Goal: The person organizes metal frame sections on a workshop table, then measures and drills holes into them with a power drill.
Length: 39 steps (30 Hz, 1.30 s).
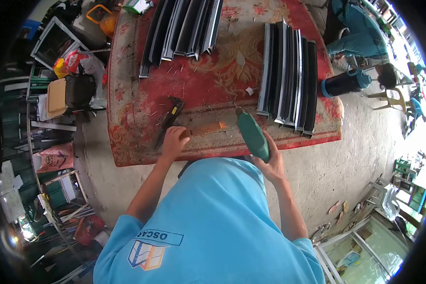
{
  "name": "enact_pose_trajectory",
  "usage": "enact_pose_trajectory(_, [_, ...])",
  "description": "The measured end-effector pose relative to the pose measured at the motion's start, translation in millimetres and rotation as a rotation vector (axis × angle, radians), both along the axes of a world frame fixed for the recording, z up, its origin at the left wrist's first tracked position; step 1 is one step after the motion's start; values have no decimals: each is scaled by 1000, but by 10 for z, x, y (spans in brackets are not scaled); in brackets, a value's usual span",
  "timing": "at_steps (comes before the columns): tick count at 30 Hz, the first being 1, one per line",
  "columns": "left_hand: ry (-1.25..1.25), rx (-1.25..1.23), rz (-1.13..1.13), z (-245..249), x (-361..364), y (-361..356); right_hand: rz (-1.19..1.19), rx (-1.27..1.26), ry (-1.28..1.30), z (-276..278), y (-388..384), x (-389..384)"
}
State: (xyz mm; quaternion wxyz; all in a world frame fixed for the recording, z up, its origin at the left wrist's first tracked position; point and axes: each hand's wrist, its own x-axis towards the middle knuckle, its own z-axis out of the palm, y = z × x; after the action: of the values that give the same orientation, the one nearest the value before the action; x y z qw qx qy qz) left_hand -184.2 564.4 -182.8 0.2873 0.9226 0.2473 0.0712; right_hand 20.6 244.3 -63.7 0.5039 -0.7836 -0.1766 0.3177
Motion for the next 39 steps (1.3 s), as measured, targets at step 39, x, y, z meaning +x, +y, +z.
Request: enact_pose_trajectory(39, [186,35,0,215,-219,239,58,-14,-565,-584,131,400])
